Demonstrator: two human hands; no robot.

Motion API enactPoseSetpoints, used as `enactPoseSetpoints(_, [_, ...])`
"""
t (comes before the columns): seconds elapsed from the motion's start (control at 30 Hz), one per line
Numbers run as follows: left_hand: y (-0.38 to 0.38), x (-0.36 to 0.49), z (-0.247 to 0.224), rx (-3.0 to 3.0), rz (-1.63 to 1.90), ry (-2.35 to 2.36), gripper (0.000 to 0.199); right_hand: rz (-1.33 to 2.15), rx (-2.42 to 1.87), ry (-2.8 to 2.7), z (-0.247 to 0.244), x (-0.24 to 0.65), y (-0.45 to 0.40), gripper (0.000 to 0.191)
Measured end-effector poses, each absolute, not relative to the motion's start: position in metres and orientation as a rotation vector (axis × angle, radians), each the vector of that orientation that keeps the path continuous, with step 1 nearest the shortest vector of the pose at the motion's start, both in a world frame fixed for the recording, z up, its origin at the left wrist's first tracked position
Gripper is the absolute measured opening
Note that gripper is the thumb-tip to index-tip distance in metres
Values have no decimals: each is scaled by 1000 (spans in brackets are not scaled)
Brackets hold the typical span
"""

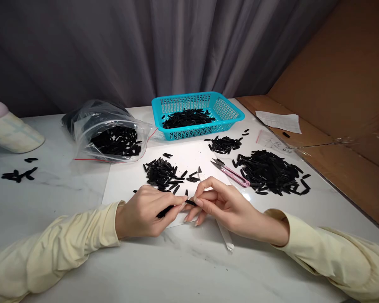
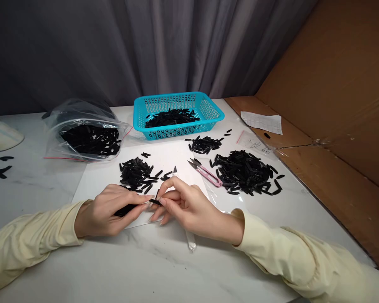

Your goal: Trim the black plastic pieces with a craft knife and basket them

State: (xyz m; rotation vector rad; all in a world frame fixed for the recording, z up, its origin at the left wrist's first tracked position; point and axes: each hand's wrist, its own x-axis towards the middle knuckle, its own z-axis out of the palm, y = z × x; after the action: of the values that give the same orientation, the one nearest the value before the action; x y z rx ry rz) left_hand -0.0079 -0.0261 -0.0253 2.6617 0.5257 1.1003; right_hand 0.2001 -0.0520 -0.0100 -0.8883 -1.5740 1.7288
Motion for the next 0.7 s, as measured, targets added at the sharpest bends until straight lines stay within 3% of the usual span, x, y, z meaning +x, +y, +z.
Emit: enactPoseSetpoints(0.7, [-26,-7,-23,2686,1104,554,17,1863,-854,-1426,-8,199,-49,20])
